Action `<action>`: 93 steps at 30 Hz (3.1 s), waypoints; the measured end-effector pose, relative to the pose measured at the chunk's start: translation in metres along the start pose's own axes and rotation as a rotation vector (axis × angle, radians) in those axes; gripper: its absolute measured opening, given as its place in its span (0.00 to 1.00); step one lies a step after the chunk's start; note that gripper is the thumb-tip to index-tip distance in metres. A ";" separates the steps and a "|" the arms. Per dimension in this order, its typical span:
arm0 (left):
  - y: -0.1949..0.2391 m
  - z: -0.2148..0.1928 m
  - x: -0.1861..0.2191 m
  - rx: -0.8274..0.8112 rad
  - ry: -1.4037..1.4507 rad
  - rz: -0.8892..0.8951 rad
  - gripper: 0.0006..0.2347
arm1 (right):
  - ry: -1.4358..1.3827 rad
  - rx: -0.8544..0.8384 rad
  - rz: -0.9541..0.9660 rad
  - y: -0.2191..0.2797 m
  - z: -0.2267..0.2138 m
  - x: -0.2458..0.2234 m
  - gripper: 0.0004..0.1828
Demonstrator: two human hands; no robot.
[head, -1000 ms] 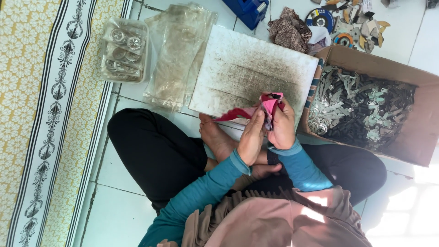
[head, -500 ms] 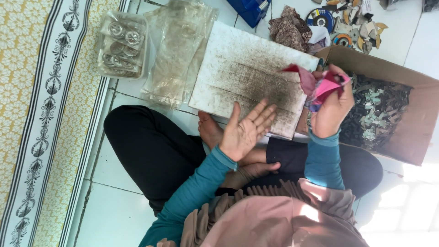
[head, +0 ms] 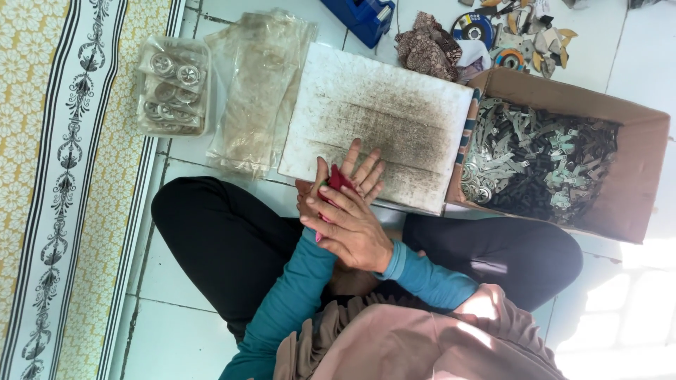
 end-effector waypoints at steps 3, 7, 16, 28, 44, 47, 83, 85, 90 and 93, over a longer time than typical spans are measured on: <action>-0.005 -0.001 -0.015 0.157 0.105 0.062 0.26 | 0.074 0.007 0.053 0.006 -0.015 0.031 0.26; -0.011 0.002 -0.040 0.396 0.267 0.171 0.16 | 0.104 0.088 0.219 0.008 -0.037 0.061 0.25; -0.003 0.048 0.002 0.623 0.129 0.112 0.24 | -0.018 0.047 0.302 0.001 -0.013 0.015 0.28; 0.008 0.023 0.041 0.551 0.030 0.289 0.26 | -0.016 0.280 0.457 0.000 -0.077 0.114 0.20; -0.102 0.042 -0.021 0.573 -0.547 -0.239 0.29 | 0.156 0.117 0.790 0.098 -0.262 0.166 0.12; -0.156 0.017 -0.053 0.512 -1.111 -0.296 0.20 | 0.158 0.023 0.933 0.152 -0.258 0.171 0.12; -0.215 -0.036 -0.105 0.409 -1.825 -0.032 0.12 | 0.077 -0.072 1.239 0.228 -0.220 0.203 0.08; -0.206 -0.042 -0.095 0.524 -1.625 -0.001 0.11 | 0.039 0.085 1.135 0.203 -0.225 0.191 0.09; -0.199 -0.042 -0.091 0.611 -1.306 -0.035 0.09 | -0.177 0.346 0.975 0.166 -0.220 0.170 0.11; -0.210 -0.031 -0.095 0.636 -1.441 -0.041 0.08 | -0.171 0.383 0.950 0.169 -0.215 0.167 0.07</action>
Point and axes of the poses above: each hand's wrist, its own y-axis away from the middle knuckle, its own z-axis out of the palm, x = y × z, the point moved 1 cm from there along -y, towards the middle knuckle, and after that the axes turned 13 degrees about -z, right-handed, at the moved point
